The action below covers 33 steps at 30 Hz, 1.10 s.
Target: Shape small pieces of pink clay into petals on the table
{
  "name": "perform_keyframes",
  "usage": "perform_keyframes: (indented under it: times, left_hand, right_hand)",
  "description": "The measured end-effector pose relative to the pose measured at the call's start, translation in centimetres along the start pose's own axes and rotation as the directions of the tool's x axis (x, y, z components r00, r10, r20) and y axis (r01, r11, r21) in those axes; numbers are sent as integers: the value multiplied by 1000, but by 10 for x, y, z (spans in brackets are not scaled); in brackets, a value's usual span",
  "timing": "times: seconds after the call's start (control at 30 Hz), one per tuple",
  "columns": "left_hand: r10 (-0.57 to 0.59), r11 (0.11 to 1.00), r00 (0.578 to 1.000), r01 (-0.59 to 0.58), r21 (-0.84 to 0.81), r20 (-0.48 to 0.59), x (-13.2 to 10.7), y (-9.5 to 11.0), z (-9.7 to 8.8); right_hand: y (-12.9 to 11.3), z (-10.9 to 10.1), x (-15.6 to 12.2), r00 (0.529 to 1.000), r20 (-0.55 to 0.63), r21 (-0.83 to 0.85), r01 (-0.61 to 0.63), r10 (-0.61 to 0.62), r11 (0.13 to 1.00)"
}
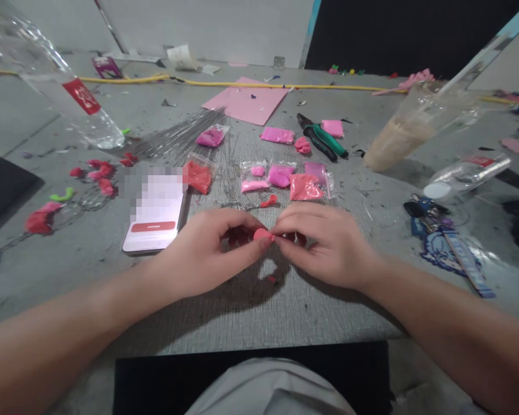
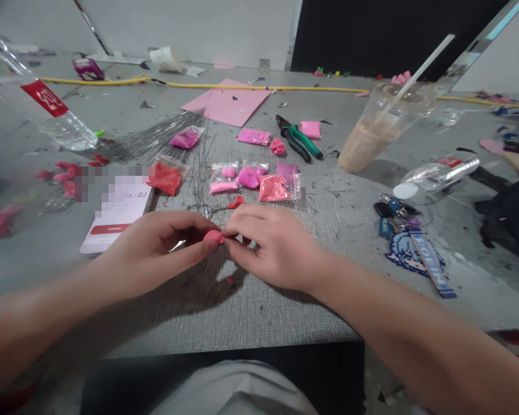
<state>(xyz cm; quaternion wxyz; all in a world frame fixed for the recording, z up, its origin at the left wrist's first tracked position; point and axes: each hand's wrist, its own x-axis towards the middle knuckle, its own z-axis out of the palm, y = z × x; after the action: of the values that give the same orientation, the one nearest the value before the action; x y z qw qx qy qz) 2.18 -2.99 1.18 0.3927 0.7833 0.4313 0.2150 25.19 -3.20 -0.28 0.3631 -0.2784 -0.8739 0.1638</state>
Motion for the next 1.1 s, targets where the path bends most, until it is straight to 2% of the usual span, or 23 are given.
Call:
perform_keyframes:
  times: [0.2,0.37,0.5,0.73,0.87,0.97,1.1]
  left_hand:
    - [49,999,998,-49,11,48,-1,0,-1]
    - [43,999,999,-44,31,17,1,-2,-1]
    - [117,971,992,-105,214,-42,3,-4,0]
    - [210,908,978,-200,368,14,4,-12,0]
    - [230,883,972,-227,411,43,6,-20,2]
    - [231,878,972,-222,425,29,6,-24,3]
    - [203,868,979,-171,465,-17,4,-24,3]
  right_hand:
    - [-5,0,0,998,49,18,-29,28,999]
    - [-8,0,2,970,-66,64,-231,235,971]
    - [-5,-1,1,936,-69,76,-341,346,937]
    - [-3,1,1,961,-38,-16,-276,275,961]
    - [-4,3,2,944,-45,31,-325,326,945]
    - [-6,4,3,924,-13,98,-379,382,920]
    - [-8,2,3,927,-6,54,-375,376,925]
